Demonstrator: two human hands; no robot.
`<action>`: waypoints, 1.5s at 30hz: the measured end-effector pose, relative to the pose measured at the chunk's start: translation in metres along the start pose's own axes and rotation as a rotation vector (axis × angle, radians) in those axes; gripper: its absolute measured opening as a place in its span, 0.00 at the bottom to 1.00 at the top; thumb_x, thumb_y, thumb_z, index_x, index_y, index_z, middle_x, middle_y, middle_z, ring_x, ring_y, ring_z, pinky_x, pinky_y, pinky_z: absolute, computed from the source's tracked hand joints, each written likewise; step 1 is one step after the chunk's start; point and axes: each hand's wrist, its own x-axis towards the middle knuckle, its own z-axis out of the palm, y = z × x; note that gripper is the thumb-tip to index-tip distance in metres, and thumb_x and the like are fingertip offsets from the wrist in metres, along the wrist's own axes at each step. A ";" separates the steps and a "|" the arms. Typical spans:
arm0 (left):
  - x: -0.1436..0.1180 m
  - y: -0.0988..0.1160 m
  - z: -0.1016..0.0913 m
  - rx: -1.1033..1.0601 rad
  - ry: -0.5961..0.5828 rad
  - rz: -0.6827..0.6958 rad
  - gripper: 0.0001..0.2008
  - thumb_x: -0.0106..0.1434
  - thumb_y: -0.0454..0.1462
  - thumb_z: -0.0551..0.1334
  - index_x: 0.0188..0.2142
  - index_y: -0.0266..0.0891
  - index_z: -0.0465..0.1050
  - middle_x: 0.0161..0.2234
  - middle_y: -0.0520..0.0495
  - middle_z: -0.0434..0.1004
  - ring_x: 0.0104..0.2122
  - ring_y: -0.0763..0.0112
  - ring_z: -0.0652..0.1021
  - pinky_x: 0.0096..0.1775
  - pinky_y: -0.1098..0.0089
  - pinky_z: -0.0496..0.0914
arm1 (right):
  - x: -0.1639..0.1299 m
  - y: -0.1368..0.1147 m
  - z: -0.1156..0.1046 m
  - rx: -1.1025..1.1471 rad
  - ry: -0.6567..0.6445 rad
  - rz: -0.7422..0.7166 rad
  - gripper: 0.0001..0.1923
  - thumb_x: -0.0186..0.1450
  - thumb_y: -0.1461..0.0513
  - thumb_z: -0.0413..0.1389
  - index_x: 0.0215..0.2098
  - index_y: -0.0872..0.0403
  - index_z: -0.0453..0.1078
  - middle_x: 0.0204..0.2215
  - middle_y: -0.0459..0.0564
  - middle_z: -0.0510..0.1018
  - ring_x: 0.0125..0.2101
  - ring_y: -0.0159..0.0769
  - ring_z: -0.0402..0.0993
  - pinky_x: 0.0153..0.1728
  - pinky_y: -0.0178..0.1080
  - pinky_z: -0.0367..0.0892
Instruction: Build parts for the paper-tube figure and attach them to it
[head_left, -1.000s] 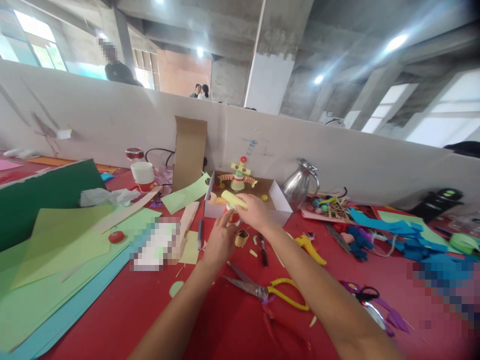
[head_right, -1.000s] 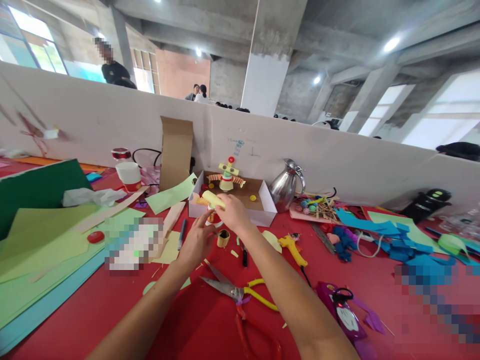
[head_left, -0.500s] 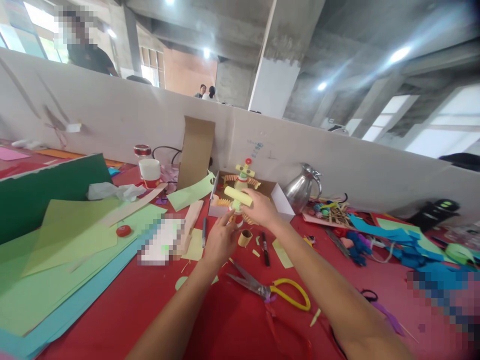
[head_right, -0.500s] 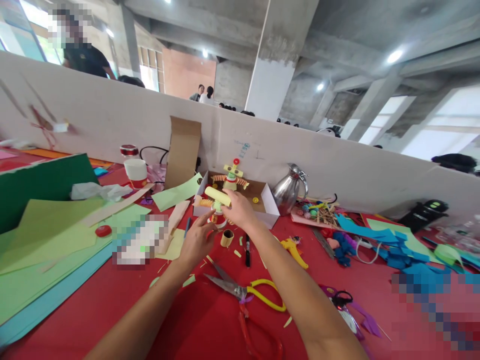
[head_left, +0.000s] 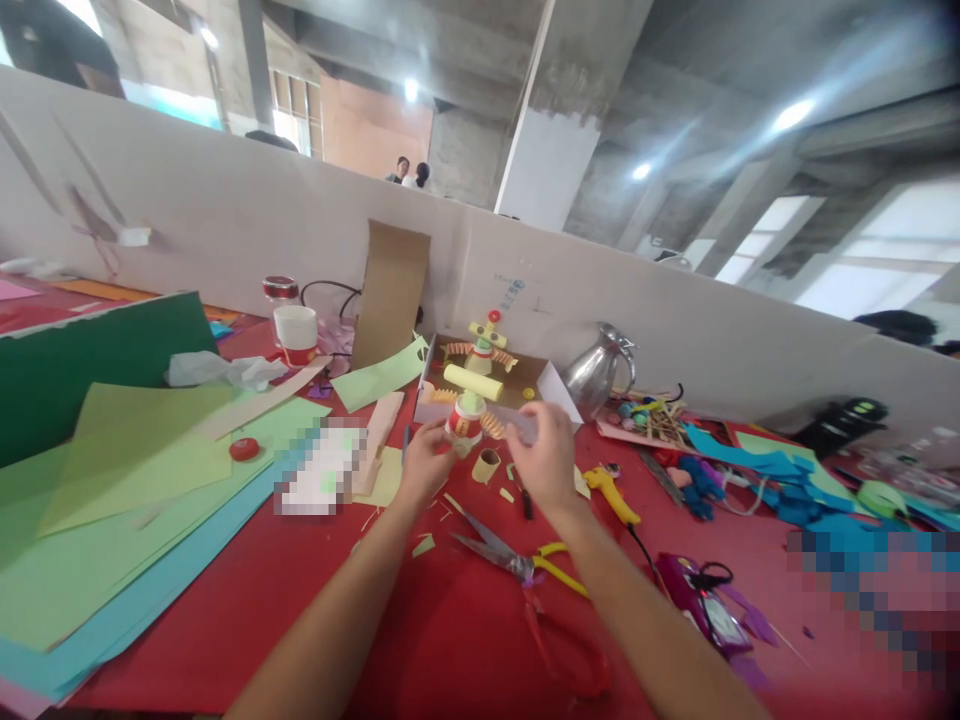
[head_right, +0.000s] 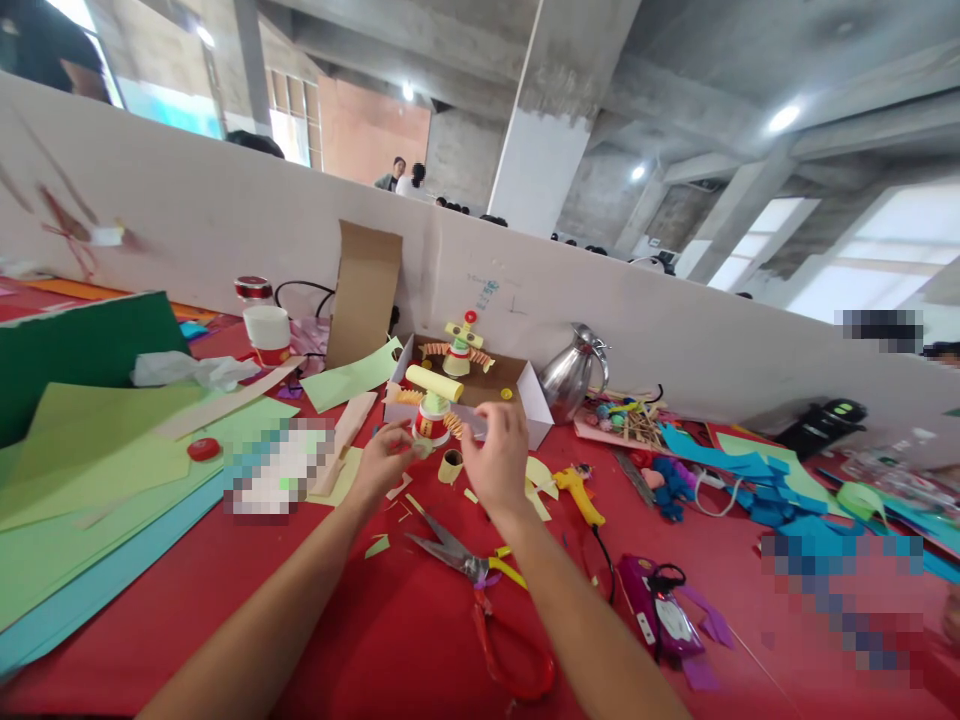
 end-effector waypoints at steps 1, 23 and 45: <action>0.001 -0.001 -0.002 -0.028 -0.016 -0.029 0.05 0.53 0.33 0.64 0.23 0.40 0.70 0.56 0.41 0.74 0.52 0.53 0.76 0.52 0.51 0.71 | -0.008 -0.004 0.003 -0.031 -0.032 -0.042 0.07 0.68 0.62 0.53 0.43 0.51 0.71 0.40 0.56 0.77 0.44 0.48 0.73 0.47 0.46 0.67; 0.001 0.004 -0.011 -0.114 -0.240 -0.111 0.07 0.54 0.35 0.65 0.24 0.41 0.67 0.60 0.47 0.70 0.55 0.58 0.74 0.47 0.60 0.73 | 0.028 0.031 0.047 0.001 -0.312 -0.218 0.15 0.73 0.63 0.48 0.50 0.49 0.74 0.43 0.52 0.80 0.44 0.41 0.76 0.47 0.38 0.67; -0.013 0.024 -0.018 0.416 -0.529 -0.155 0.06 0.48 0.34 0.68 0.29 0.39 0.81 0.26 0.49 0.80 0.28 0.65 0.77 0.33 0.68 0.67 | 0.016 0.029 0.044 0.018 -0.221 -0.198 0.09 0.71 0.61 0.53 0.45 0.52 0.74 0.39 0.52 0.80 0.39 0.40 0.76 0.38 0.37 0.66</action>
